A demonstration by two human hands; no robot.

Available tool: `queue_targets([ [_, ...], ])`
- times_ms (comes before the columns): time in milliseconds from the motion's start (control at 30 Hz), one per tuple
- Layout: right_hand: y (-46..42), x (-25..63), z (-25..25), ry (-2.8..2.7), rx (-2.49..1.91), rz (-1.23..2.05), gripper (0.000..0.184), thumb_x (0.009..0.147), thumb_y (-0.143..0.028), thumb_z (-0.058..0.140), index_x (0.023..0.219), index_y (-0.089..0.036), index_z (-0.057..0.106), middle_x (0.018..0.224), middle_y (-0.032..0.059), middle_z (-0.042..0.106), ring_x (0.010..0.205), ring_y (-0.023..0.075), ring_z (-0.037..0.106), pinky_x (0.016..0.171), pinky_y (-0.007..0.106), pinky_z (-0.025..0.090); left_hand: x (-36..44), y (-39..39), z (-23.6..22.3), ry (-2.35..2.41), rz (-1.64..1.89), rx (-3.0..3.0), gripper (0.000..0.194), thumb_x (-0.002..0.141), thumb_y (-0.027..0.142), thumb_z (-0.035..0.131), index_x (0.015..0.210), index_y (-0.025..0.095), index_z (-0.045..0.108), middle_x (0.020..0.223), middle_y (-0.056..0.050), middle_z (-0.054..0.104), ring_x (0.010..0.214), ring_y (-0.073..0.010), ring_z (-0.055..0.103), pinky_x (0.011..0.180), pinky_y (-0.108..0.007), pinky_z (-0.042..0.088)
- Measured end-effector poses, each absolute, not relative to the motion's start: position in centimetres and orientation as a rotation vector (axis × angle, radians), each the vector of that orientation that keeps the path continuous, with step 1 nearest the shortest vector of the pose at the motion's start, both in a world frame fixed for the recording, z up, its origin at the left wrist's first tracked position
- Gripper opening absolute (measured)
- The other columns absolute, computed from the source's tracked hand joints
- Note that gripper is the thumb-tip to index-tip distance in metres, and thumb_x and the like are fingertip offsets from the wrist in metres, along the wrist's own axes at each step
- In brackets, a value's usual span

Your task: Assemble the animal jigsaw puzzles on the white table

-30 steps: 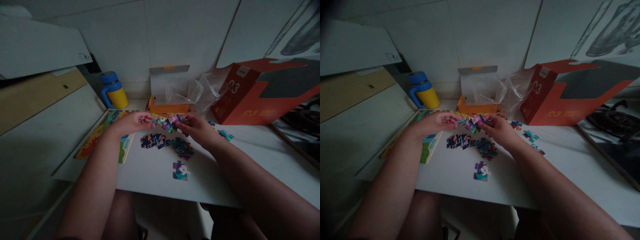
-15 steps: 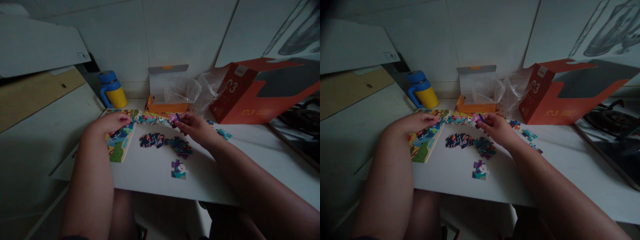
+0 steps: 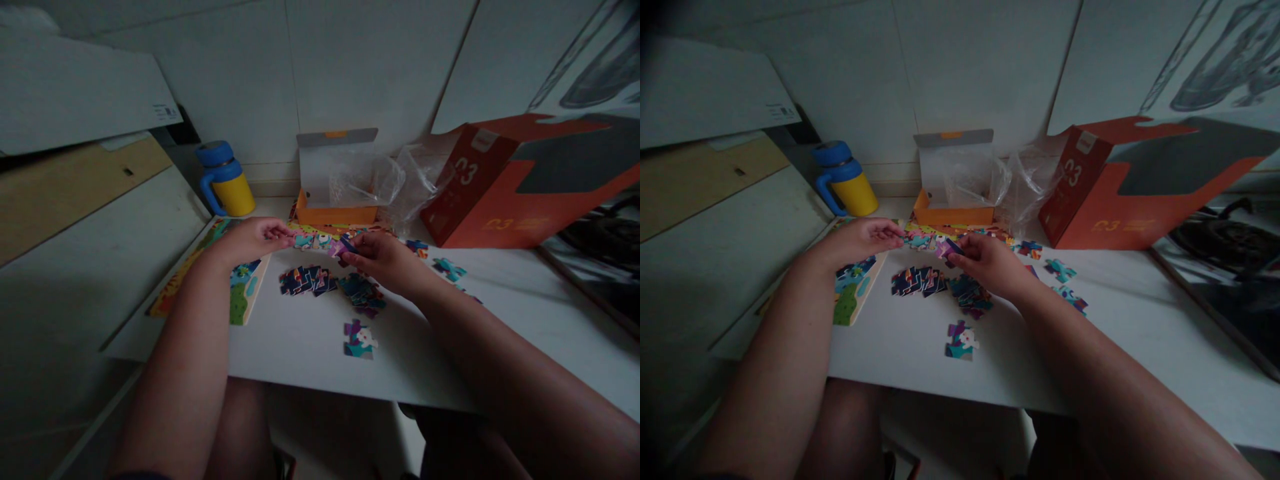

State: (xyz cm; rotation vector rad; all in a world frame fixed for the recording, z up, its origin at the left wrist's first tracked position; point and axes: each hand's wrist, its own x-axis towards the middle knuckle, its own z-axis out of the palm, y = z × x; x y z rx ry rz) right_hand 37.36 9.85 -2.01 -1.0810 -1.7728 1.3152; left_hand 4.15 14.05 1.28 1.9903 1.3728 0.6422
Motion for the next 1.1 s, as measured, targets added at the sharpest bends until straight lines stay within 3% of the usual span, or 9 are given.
queue_targets([
  [67,9.7,37.2,-2.2,-1.779,-1.055,1.311,0.038,0.091,-0.058,0.078,0.101,-0.024,0.065,0.098,0.0064,0.081,0.078,0.0193,0.069,0.063,0.03,0.048,7.3,13.1,1.1,1.035,0.664,1.929,0.039,0.089,0.039,0.083,0.121,0.02,0.073,0.108,-0.007,0.079,0.099,-0.0196,0.074,0.088,-0.032,0.058],
  [267,9.4,37.0,-2.4,-1.88,-0.975,1.206,0.038,0.091,-0.057,0.08,0.101,-0.022,0.068,0.09,0.0033,0.074,0.074,0.0172,0.063,0.062,0.03,0.044,12.8,11.4,0.2,0.825,0.76,1.894,0.023,0.097,0.04,0.075,0.105,0.019,0.072,0.098,-0.006,0.078,0.088,-0.0162,0.072,0.08,-0.03,0.055],
  [467,9.5,37.3,-1.6,-1.831,-1.063,1.143,0.038,0.097,-0.058,0.072,0.109,-0.022,0.066,0.088,0.0039,0.074,0.07,0.0165,0.063,0.062,0.029,0.049,7.3,13.6,1.1,1.302,0.679,2.031,0.018,0.097,0.033,0.068,0.105,0.019,0.074,0.101,-0.007,0.079,0.089,-0.019,0.071,0.079,-0.031,0.052],
  [633,9.6,37.5,-1.1,-1.86,-1.086,1.07,0.038,0.097,-0.06,0.069,0.103,-0.023,0.066,0.092,0.0069,0.076,0.07,0.0181,0.065,0.064,0.032,0.053,3.4,14.6,1.0,1.69,0.407,2.132,0.017,0.094,0.034,0.066,0.095,0.021,0.078,0.085,-0.005,0.078,0.075,-0.0208,0.067,0.068,-0.031,0.045],
  [767,9.5,37.5,-1.1,-1.897,-1.113,1.03,0.034,0.099,-0.055,0.067,0.105,-0.022,0.067,0.09,0.0068,0.077,0.071,0.0186,0.065,0.065,0.033,0.052,4.1,14.2,1.1,1.716,0.326,2.193,0.017,0.086,0.036,0.076,0.092,0.021,0.08,0.084,-0.005,0.076,0.075,-0.0218,0.065,0.068,-0.031,0.044],
  [933,9.5,37.7,-1.1,-1.988,-1.148,0.891,0.028,0.101,-0.048,0.064,0.106,-0.022,0.07,0.091,0.006,0.077,0.075,0.0191,0.067,0.068,0.033,0.05,6.1,13.1,1.6,1.467,0.258,2.215,0.056,0.073,0.06,0.089,0.115,0.024,0.08,0.098,-0.004,0.075,0.086,-0.0224,0.066,0.07,-0.029,0.046],
  [1000,9.5,37.7,-1.1,-2.032,-1.153,0.822,0.026,0.101,-0.047,0.064,0.103,-0.021,0.071,0.091,0.0058,0.077,0.074,0.0187,0.065,0.068,0.032,0.048,6.7,12.7,1.5,1.359,0.109,2.163,0.063,0.064,0.056,0.096,0.116,0.025,0.078,0.097,-0.002,0.075,0.086,-0.0217,0.066,0.069,-0.028,0.046],
  [1100,9.6,37.8,-1.2,-2.058,-1.157,0.775,0.026,0.101,-0.046,0.064,0.103,-0.021,0.073,0.091,0.0056,0.077,0.075,0.0185,0.064,0.068,0.033,0.047,7.4,12.2,1.3,1.336,0.022,2.13,0.054,0.058,0.045,0.099,0.103,0.024,0.076,0.088,0.001,0.073,0.08,-0.0203,0.065,0.065,-0.027,0.044],
])
